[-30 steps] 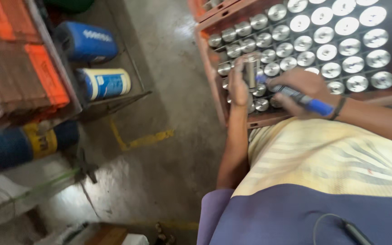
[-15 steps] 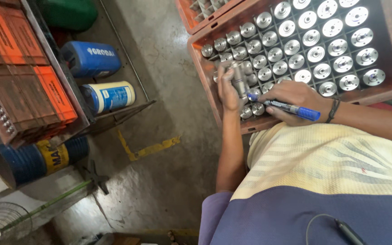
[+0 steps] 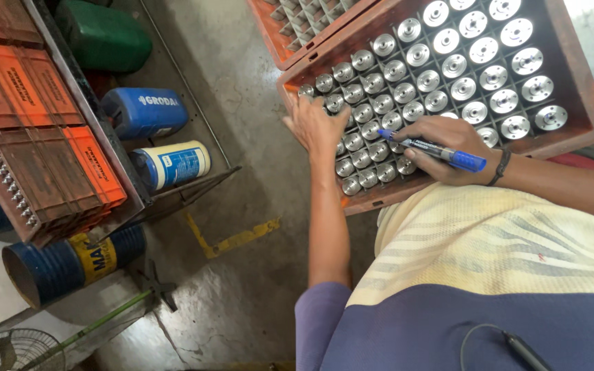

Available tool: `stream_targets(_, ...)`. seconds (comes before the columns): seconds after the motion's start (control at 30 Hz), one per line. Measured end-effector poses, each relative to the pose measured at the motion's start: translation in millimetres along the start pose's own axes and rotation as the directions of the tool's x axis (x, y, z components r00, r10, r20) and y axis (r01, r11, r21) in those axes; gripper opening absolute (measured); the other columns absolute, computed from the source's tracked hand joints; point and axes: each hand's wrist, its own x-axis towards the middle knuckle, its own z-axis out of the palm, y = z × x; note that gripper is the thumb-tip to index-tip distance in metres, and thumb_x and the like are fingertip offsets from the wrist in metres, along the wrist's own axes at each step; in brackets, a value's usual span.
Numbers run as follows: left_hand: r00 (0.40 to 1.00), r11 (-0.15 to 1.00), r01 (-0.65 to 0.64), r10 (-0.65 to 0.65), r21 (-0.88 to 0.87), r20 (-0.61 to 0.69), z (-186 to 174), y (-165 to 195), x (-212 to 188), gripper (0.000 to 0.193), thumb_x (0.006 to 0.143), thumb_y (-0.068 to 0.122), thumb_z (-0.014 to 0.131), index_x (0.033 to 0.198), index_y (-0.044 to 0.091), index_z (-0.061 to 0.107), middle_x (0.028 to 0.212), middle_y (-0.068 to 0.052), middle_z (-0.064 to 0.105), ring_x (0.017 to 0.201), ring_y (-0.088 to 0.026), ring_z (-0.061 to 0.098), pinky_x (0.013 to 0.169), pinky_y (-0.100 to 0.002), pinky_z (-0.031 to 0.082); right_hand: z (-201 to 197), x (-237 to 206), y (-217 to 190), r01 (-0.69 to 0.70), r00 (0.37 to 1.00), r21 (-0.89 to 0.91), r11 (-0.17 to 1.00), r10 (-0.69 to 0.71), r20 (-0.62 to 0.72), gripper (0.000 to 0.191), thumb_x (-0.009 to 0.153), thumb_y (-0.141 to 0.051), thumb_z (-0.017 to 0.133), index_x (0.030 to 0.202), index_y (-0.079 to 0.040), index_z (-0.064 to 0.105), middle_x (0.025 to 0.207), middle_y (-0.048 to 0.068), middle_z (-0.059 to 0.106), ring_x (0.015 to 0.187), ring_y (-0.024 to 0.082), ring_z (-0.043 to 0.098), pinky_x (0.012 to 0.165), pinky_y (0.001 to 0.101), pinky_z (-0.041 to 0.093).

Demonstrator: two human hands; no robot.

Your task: The person carries a crate of cylindrical metal parts to a work table and sets it down. The person picks up the parts one at a time, marks each with a blue permanent marker, and places the marked part into a divided tray, continuing until the tray is filled.

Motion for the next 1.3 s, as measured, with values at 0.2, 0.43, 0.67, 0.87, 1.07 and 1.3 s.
stream_targets(0.2,0.995,0.799,0.082,-0.103,-0.596,-0.001,-38,-29,-5,0.046,0.064,0.041,0.086,0.095,0.008,0.081,0.088,-0.009,0.071,0.080,-0.025,0.072,0.072,-0.041,0.059,-6,-1,-1,0.024,0.997,0.005,1.000,-0.023,-0.077,0.025,0.089,-0.009,0.070,0.113,-0.005,0.069,0.095,0.010,0.070,0.079,0.025,0.068,0.069,0.0367,0.053)
stream_targets(0.43,0.946,-0.392,0.299,-0.002,-0.870,0.326,8,23,-41,0.038,0.110,0.035,0.051,0.125,0.002,0.063,0.104,-0.010,0.070,0.088,-0.020,0.066,0.074,-0.033,0.053,3,14,-8,0.281,0.957,-0.081,0.956,-0.273,0.097,0.030,0.081,-0.012,0.074,0.110,-0.007,0.069,0.087,0.010,0.067,0.073,0.028,0.062,0.064,0.0396,0.050)
stream_targets(0.67,0.847,-0.447,0.438,-0.086,-0.780,0.525,21,47,-56,0.038,0.105,0.035,0.041,0.123,0.009,0.062,0.102,-0.001,0.069,0.086,-0.012,0.065,0.069,-0.028,0.055,3,7,-9,0.163,0.984,-0.011,0.986,-0.162,0.079,0.027,0.083,-0.012,0.072,0.110,-0.008,0.069,0.086,0.009,0.067,0.076,0.029,0.065,0.069,0.0409,0.052)
stream_targets(0.87,0.929,-0.305,0.362,0.035,-0.881,0.369,21,47,-58,0.024,0.099,0.019,0.059,0.120,0.009,0.051,0.088,-0.006,0.060,0.070,-0.017,0.061,0.059,-0.031,0.052,4,-1,-4,0.131,0.990,-0.011,0.991,-0.130,0.051,0.027,0.084,-0.010,0.072,0.110,-0.007,0.068,0.086,0.011,0.067,0.075,0.030,0.066,0.068,0.0413,0.052)
stream_targets(1.07,0.923,-0.541,0.376,0.141,-0.753,0.359,17,39,-54,0.029,0.095,0.031,0.061,0.108,0.007,0.051,0.084,-0.014,0.067,0.070,-0.024,0.069,0.064,-0.037,0.059,8,2,-4,0.094,0.992,0.050,0.994,-0.097,0.074,0.025,0.086,-0.010,0.071,0.111,-0.007,0.068,0.083,0.009,0.067,0.074,0.028,0.067,0.068,0.0410,0.053)
stream_targets(1.3,0.996,0.946,-0.026,-0.004,-0.324,-0.092,0,-9,-22,0.042,0.080,0.029,0.078,0.114,0.006,0.069,0.108,-0.022,0.066,0.101,-0.041,0.065,0.088,-0.050,0.051,3,1,-4,0.021,1.000,0.002,1.000,-0.020,-0.018,0.026,0.087,-0.011,0.071,0.112,-0.005,0.067,0.095,0.013,0.070,0.081,0.030,0.069,0.069,0.0409,0.053)
